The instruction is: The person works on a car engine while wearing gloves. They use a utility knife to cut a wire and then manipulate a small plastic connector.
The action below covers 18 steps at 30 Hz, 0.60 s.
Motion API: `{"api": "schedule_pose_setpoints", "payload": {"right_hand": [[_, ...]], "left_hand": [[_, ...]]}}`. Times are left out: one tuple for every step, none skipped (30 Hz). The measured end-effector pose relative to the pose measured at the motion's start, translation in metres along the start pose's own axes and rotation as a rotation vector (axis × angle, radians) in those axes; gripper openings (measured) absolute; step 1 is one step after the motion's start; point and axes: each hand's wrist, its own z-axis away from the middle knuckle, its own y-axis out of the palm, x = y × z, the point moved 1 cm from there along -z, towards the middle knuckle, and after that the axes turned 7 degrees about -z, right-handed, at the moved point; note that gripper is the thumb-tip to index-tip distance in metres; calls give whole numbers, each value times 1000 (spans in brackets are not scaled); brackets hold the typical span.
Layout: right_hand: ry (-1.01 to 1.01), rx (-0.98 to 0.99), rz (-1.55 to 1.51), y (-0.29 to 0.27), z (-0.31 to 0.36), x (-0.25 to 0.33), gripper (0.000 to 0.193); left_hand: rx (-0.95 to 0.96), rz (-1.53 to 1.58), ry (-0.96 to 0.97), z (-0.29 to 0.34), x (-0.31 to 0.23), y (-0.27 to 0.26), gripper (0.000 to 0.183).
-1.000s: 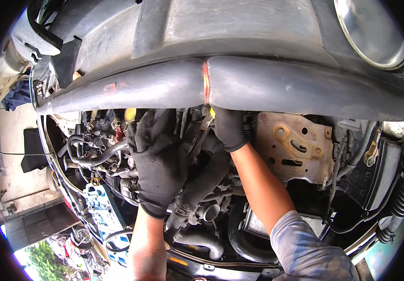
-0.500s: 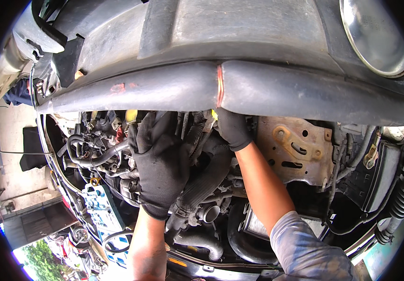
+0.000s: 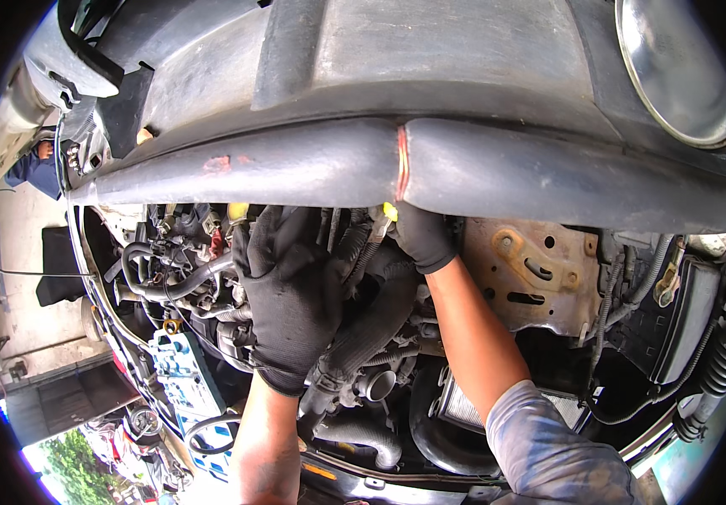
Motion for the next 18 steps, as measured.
{"api": "schedule_pose_setpoints", "payload": {"right_hand": [[-20, 5, 24, -1, -3, 7, 21], [38, 118, 105, -3, -3, 15, 22], [98, 224, 195, -6, -3, 17, 23], [284, 103, -98, -4, -2, 13, 21], [464, -23, -393, 0, -1, 9, 19], [583, -84, -627, 0, -3, 12, 18], [701, -172, -861, 1, -9, 22, 17], [762, -195, -1025, -4, -14, 32, 17], [814, -220, -1180, -12, -23, 43, 18], [800, -197, -1129, -16, -23, 48, 18], [787, -172, -1080, -18, -22, 53, 18], [770, -107, -1014, -21, -19, 47, 19], [751, -43, -952, -22, -15, 41, 20], [728, 65, -881, -16, 0, 16, 22], [587, 96, -700, -10, 7, 3, 26], [448, 106, -499, -4, 12, -10, 31], [319, 90, -303, 1, 17, -21, 35], [267, 45, -239, 5, 13, -6, 36]], "left_hand": [[9, -9, -1, 1, 1, 0, 15], [17, -4, -3, 2, 1, -1, 15], [6, 14, 2, 1, 0, -1, 15], [-4, 31, 7, 0, -2, 0, 15], [-29, 57, 10, 0, -2, 3, 15], [-52, 76, 8, 1, -1, 4, 15], [-45, 54, 11, 2, 1, 3, 16], [-39, 32, 14, 3, 2, 2, 16], [-39, 33, 6, 3, 1, 2, 16], [-38, 29, 1, 2, 0, 0, 16], [-35, 38, -21, 3, 0, -1, 16], [-35, 54, -38, 2, -1, -1, 16], [-35, 37, -29, 1, -1, -2, 16], [-34, 19, -20, 0, -1, -3, 16], [-33, 6, -6, -2, -3, -1, 16], [-35, 19, -4, -4, -5, -1, 16], [-37, 32, 1, -7, -8, -2, 16], [-27, 29, -14, -3, -5, -2, 16]]}}
